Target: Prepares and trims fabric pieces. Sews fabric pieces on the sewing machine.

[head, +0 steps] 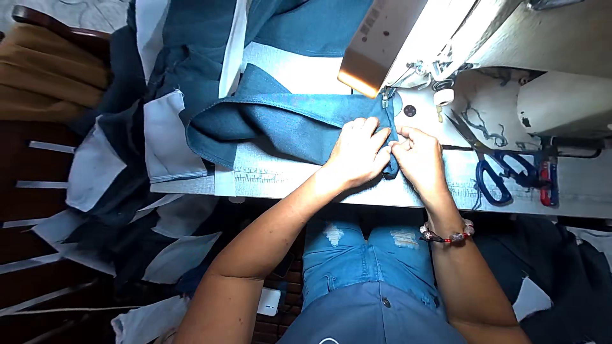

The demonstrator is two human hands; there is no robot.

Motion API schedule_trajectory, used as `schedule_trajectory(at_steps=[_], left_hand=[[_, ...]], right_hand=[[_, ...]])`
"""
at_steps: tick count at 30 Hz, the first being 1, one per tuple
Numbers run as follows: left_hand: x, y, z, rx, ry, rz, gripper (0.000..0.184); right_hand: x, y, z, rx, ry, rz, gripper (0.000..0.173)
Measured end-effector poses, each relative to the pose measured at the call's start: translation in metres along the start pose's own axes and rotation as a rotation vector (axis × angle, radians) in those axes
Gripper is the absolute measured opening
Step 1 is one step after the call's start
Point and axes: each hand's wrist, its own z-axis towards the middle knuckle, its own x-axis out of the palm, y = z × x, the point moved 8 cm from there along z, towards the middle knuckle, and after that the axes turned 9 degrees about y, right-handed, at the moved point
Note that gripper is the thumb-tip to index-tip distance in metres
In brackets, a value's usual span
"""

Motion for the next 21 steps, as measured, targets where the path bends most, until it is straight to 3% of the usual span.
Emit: schedule_trajectory(at_steps=[3, 7, 11, 21], left_hand=[[0.007, -0.002, 0.001, -0.001, 0.006, 0.003, 0.050], [0.008, 0.000, -0.006, 0.089, 0.016, 0.051, 0.050], [0.003, 0.000, -0.018, 0.167, 0.029, 0.049, 0.050], [0.006, -0.009, -0.034, 0.107, 0.041, 0.005, 0.046]], right_hand=[[0.000, -0.001, -0.006, 0.004, 0.010, -0.020, 0.034], [0.011, 0.016, -0.014, -0.073, 0.005, -0.260, 0.047], [0.024, 0.027, -0.020, 0.008, 0.027, -0.431, 0.046], [0.022, 0.028, -0.017, 0.029, 0.117, -0.523, 0.046]])
